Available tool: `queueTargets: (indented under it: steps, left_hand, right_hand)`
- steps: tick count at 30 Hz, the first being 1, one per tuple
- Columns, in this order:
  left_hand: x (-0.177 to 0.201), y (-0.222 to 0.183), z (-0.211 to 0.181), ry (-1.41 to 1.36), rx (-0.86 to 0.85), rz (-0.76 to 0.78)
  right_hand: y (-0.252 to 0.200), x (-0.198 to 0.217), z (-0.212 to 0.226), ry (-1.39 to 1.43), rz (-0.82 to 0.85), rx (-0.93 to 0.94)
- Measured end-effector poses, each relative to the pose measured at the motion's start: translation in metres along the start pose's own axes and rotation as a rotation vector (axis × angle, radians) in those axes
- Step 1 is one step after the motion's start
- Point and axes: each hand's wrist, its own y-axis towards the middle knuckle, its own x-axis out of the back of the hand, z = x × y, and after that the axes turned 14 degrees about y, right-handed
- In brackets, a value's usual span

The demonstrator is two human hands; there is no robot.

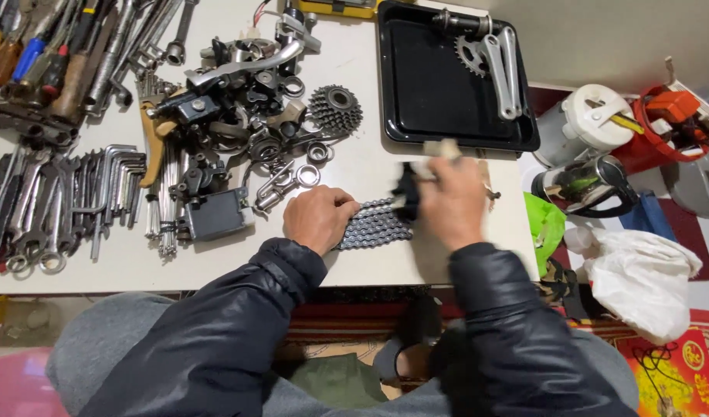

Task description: Cleaning a bicycle chain by wiping it with a cloth to remove dirt and grease.

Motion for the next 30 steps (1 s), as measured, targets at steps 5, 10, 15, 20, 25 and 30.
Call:
queueTargets:
  steps: [5,10,15,20,25,30]
  left_hand:
    - [-0.006,0.002,0.004,0.055,-0.019,-0.007]
    - [0.001,-0.002,0.002,0.016,-0.024,-0.012]
    - [-0.005,0.001,0.004,0.014,-0.018,-0.021]
    - [-0.006,0.001,0.003,0.023,-0.012,-0.028]
    - [-0.002,0.0,0.001,0.031,-0.014,-0.002]
    - [0.001,-0.002,-0.002,0.093,0.018,0.017]
  right_hand:
    - [-0.019,-0.03,0.066,0.116,0.25,0.031]
    - [-0.021,-0.013,-0.012,-0.006,0.21,0.09]
    - [-0.035,0.02,-0.112,-0.308,0.152,-0.137]
    - [-0.023,0.021,-0.064,-0.122,0.123,-0.271]
    - [-0.021,-0.019,0.031,0.157,0.08,-0.035]
    - [-0.013,-0.015,0.011,0.045,0.214,0.111]
